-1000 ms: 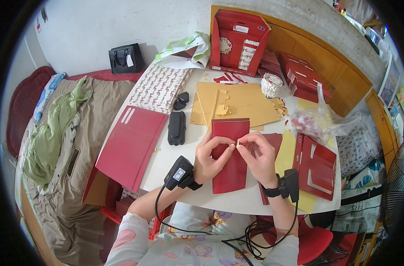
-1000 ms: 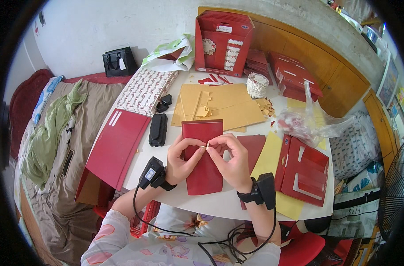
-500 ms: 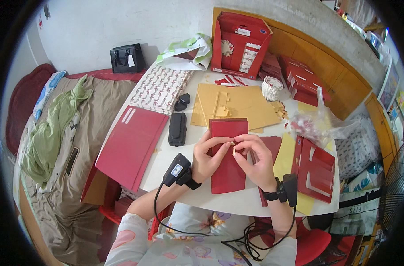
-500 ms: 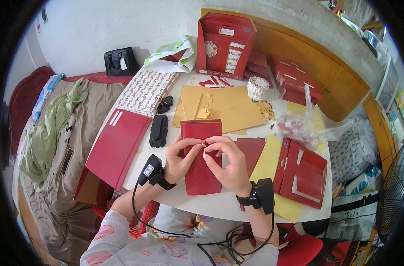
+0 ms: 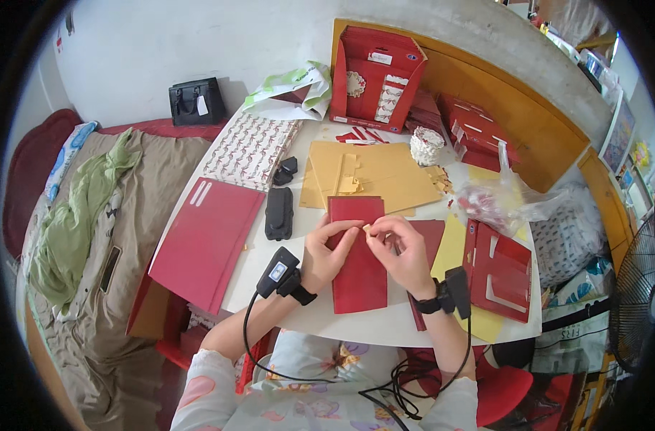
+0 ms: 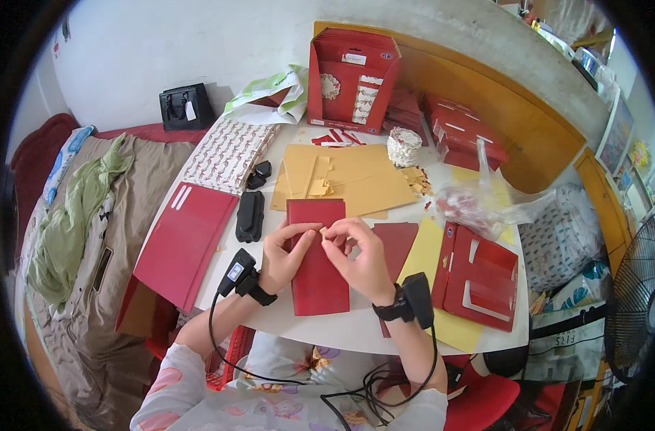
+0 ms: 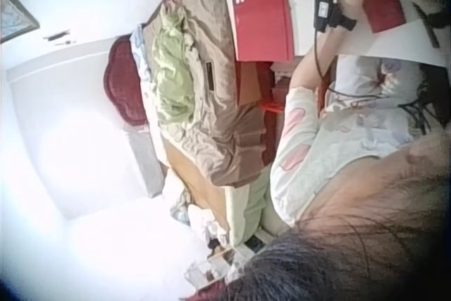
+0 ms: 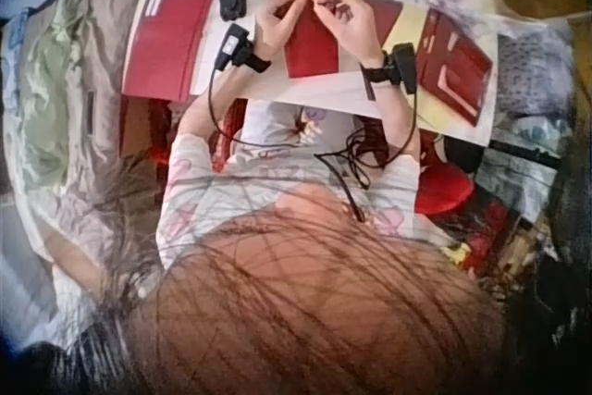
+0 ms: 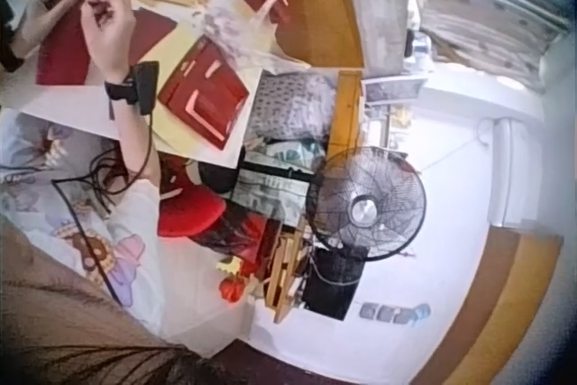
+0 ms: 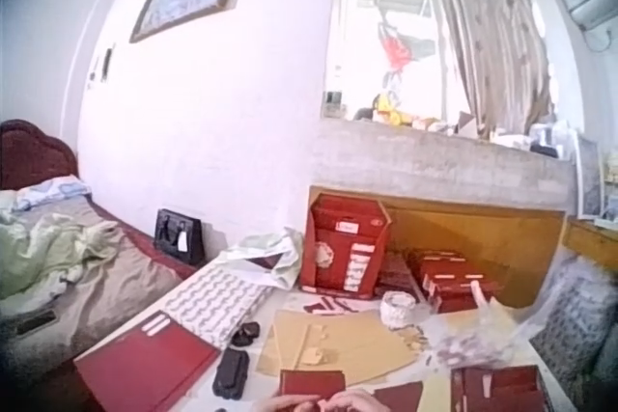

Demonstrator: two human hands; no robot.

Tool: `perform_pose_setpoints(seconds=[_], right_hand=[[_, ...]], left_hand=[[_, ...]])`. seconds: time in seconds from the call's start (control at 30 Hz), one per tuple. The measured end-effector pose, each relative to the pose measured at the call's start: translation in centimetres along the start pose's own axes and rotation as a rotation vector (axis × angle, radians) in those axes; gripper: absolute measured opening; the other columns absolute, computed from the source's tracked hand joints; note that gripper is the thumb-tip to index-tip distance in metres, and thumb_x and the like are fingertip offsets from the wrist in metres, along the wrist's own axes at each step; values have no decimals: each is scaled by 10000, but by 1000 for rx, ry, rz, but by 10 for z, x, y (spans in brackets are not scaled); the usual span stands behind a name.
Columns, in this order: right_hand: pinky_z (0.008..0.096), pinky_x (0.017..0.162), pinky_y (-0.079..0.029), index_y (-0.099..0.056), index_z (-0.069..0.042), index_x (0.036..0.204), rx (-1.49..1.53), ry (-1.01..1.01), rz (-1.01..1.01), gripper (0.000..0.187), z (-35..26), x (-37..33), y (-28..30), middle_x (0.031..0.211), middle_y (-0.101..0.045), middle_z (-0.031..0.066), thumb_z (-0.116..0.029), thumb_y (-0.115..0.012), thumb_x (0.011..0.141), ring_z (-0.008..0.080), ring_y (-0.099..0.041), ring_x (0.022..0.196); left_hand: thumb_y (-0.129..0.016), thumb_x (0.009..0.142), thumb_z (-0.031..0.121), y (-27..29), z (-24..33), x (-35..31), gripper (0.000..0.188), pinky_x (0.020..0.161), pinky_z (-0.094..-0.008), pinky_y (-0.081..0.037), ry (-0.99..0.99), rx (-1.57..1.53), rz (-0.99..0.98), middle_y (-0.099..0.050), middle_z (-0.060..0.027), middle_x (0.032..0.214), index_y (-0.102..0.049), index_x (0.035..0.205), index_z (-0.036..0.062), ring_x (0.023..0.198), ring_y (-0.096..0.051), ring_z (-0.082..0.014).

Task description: Assembling red gift wallets and inserting cards/decorative elements.

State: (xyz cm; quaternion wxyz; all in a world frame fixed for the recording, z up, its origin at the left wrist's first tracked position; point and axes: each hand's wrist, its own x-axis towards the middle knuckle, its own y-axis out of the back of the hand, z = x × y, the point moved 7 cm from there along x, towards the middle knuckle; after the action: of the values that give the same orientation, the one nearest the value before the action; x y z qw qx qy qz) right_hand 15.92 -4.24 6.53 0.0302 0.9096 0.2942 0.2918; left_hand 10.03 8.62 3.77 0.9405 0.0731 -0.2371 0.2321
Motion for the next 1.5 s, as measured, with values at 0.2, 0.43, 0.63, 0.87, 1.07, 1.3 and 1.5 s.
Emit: perform_pose_setpoints(seconds=[0.2,0.43,0.63,0.87,1.07,1.3,1.5], right_hand=[[195,614,-423,-615,-9,873,15,-382,9,128,37,31,44,769,-597,2,-100,-619,783,53,-524,681],[250,625,-450,-628,6,775,-150,-451,-168,160,129,61,43,729,-617,38,-147,-655,735,100,-563,684],[254,636,-463,-631,0,774,-256,-383,-168,164,150,66,36,720,-627,67,-147,-661,710,131,-589,677],[258,639,-468,-635,6,791,-252,-387,-152,154,144,65,39,733,-633,70,-135,-641,729,132,-595,691],[274,615,-473,-634,7,799,-382,-376,-151,182,140,65,49,721,-636,92,-163,-647,736,155,-607,678],[326,615,-481,-619,-27,764,-667,-238,-119,138,117,69,46,720,-636,109,-159,-617,724,226,-619,664],[347,613,-474,-603,-19,754,-743,-188,-121,127,119,73,44,735,-626,128,-142,-604,723,258,-606,662]], left_hand=[[-524,810,51,31,-37,2,175,697,-223,-454,439,-128,-17,-636,-74,841,-628,932,-17,763,-573,-100],[-513,785,50,5,-39,0,190,669,-215,-453,362,-16,-249,-637,-64,796,-633,917,-15,730,-561,-77],[-503,781,61,7,-29,-3,193,691,-247,-476,354,25,-272,-646,-94,807,-640,899,-7,746,-597,-113],[-509,762,60,8,-33,-1,191,729,-276,-482,323,49,-260,-651,-121,840,-644,880,-5,773,-620,-168],[-512,753,60,7,-35,-2,185,757,-287,-476,311,71,-254,-647,-136,851,-645,864,-6,799,-625,-206],[-517,750,59,8,-34,-2,185,762,-289,-475,303,80,-255,-644,-136,857,-643,868,-7,807,-624,-212],[-516,751,53,7,-34,-3,184,763,-284,-472,304,67,-262,-643,-133,869,-640,873,-7,808,-622,-206]])
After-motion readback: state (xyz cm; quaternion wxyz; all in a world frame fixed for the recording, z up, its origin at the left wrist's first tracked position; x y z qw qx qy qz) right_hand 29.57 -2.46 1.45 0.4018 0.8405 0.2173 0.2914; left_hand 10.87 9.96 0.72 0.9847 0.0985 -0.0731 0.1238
